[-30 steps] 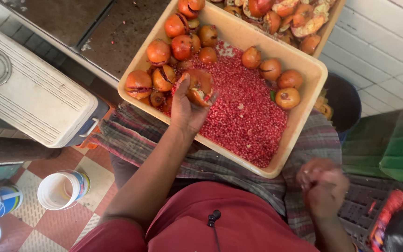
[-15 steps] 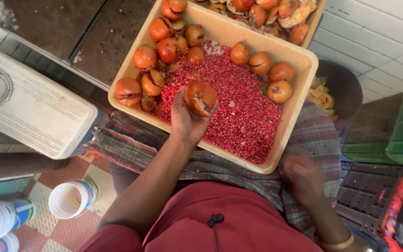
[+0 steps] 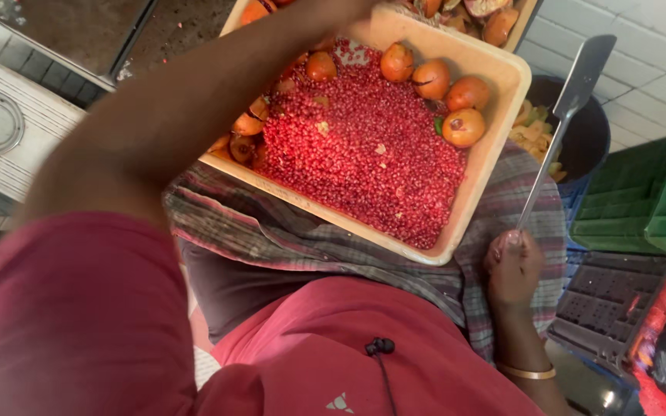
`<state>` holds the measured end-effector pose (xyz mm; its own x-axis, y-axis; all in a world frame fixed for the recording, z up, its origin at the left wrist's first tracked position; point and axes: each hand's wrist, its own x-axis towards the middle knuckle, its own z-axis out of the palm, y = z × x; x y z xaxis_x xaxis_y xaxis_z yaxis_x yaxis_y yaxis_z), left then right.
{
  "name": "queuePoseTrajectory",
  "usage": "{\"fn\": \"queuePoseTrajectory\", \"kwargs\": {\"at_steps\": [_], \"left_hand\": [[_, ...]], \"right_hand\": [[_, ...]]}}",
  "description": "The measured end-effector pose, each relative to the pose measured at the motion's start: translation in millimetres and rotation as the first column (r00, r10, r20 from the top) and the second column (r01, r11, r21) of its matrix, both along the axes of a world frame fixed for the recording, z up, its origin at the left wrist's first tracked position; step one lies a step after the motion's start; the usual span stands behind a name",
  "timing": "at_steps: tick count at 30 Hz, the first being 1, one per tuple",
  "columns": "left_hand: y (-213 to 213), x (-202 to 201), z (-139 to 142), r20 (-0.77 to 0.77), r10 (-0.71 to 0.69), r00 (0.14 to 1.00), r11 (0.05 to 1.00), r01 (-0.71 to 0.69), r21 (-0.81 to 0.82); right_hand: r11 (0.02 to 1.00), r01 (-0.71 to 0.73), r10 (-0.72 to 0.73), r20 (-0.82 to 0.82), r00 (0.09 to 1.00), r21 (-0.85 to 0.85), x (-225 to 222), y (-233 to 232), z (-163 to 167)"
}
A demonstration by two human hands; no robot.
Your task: The person repeatedly picks up pomegranates from a tray, strikes them with a metal spatula to release seeds, and discards the empty rinds into a second tray. The process continues with multiple fruits, accumulating seeds in the primary tray.
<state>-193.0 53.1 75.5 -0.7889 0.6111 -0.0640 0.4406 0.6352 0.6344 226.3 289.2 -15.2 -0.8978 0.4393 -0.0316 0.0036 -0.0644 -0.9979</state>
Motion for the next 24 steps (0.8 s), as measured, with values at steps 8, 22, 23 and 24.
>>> {"fn": "queuePoseTrajectory", "kwargs": {"at_steps": [8,22,23,24], "left_hand": [[-84,109,-31,-0.154,-0.271,0.950,0.961,0.258,-0.098],[-6,138,-92,-0.307,-0.410,0.859,0.899,0.323,-0.297],[3,139,-100,-0.308,-0.437,0.845,0.870,0.309,-0.385],[9,139,-108,-0.316,-0.447,0.837,0.858,0.302,-0.416]], "right_hand": [[1.000,-0.026,0.025,0.051,0.998,0.017,-7,-6,14],[0.956,-0.256,0.248,0.073,0.966,0.142,2,4,9],[0.949,-0.313,0.311,0.065,0.948,0.025,3,10,8],[0.926,-0.366,0.371,0.046,0.928,-0.090,3,17,6]]}}
